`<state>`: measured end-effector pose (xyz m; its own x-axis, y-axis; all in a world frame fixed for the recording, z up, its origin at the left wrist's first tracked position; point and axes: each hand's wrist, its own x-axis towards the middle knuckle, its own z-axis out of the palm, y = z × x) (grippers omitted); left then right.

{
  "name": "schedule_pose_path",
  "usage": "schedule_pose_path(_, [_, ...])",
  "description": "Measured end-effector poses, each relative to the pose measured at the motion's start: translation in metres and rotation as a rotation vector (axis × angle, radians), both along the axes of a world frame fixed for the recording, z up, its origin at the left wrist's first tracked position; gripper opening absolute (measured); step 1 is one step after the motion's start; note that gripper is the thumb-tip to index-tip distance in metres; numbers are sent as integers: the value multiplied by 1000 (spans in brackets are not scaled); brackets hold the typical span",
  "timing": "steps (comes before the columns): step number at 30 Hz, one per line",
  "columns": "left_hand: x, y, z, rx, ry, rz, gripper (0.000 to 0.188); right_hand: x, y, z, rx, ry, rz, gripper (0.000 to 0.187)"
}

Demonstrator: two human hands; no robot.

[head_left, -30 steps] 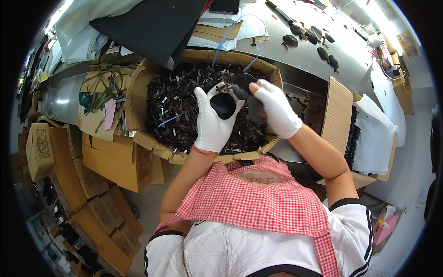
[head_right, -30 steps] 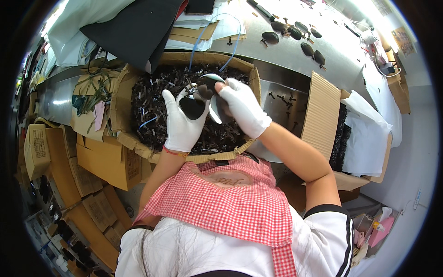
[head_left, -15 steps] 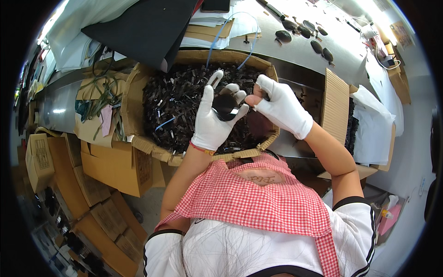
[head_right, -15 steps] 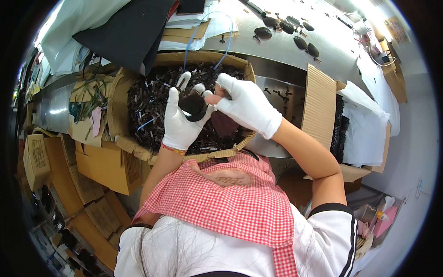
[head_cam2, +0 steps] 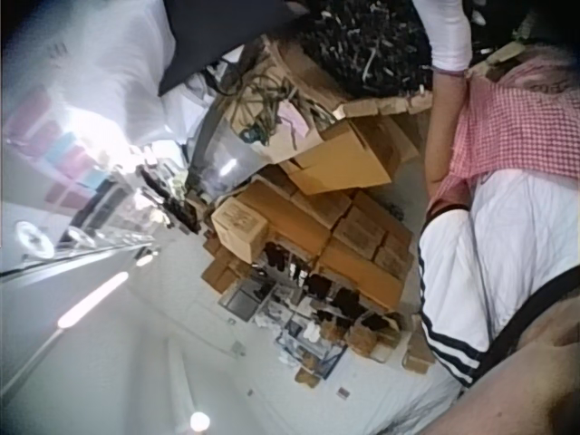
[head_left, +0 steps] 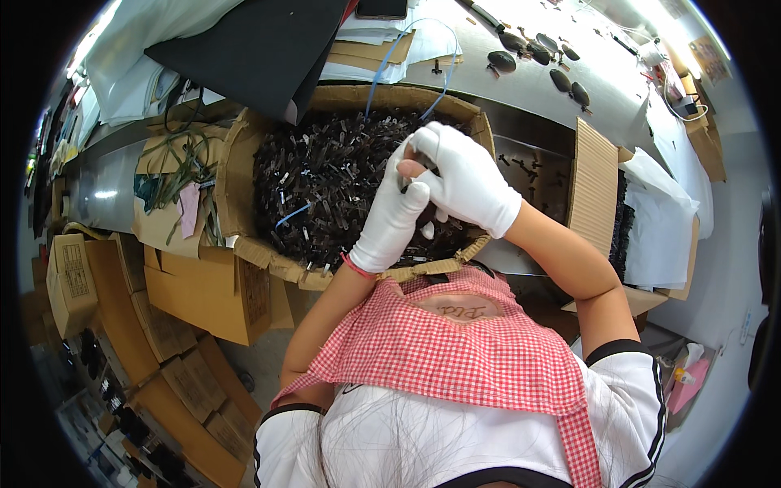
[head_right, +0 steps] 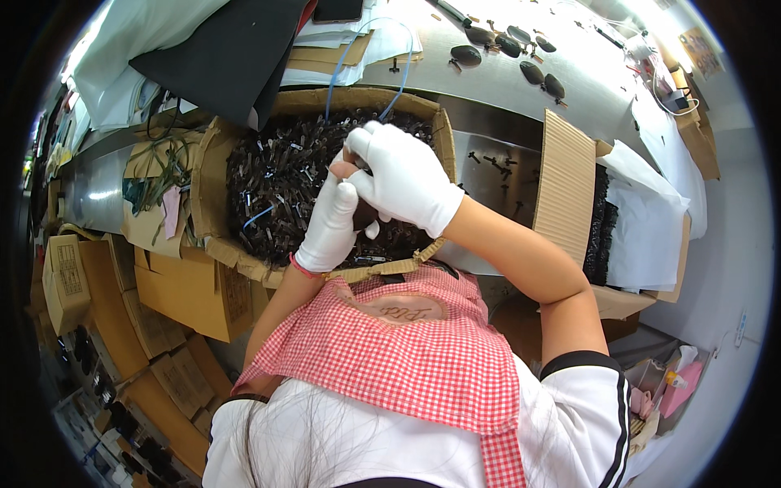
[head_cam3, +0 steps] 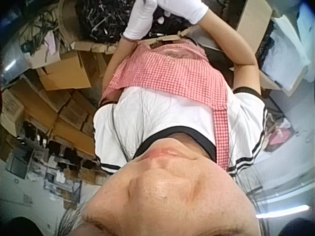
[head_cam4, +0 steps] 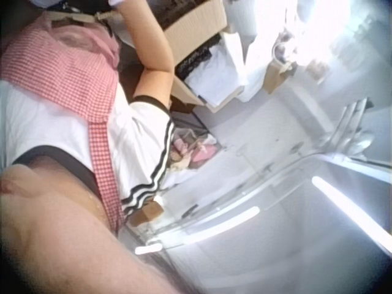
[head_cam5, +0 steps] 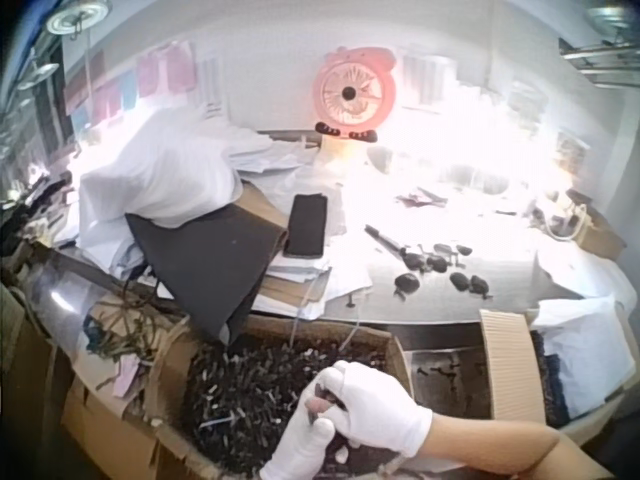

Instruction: The person assembles small black hair accessories by inserting them into a metal rack, then places the rack into a cardboard box lined with white paper. The person also handles loose components from a basket and arranges them on the table.

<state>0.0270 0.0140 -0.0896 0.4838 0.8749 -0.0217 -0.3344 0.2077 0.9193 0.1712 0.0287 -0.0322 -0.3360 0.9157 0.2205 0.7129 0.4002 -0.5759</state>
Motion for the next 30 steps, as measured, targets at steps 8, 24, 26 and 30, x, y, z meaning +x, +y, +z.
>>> schedule_pose_path(8, [-16, -13, 26, -370, -8, -170, 50, 0, -18, 9, -285, -43, 67, 18])
schedule_pose_path(24, [-22, -61, -4, -836, -158, -352, 26, 2, -12, -22, 195, -477, 761, 15])
schedule_pose_path(26, [-17, -61, -1, -987, -177, -293, 28, 0, -5, -24, 192, -464, 837, 16])
schedule_pose_path(30, [-33, -53, 14, -664, -72, -426, 44, -7, 7, -27, 119, 33, 530, 51])
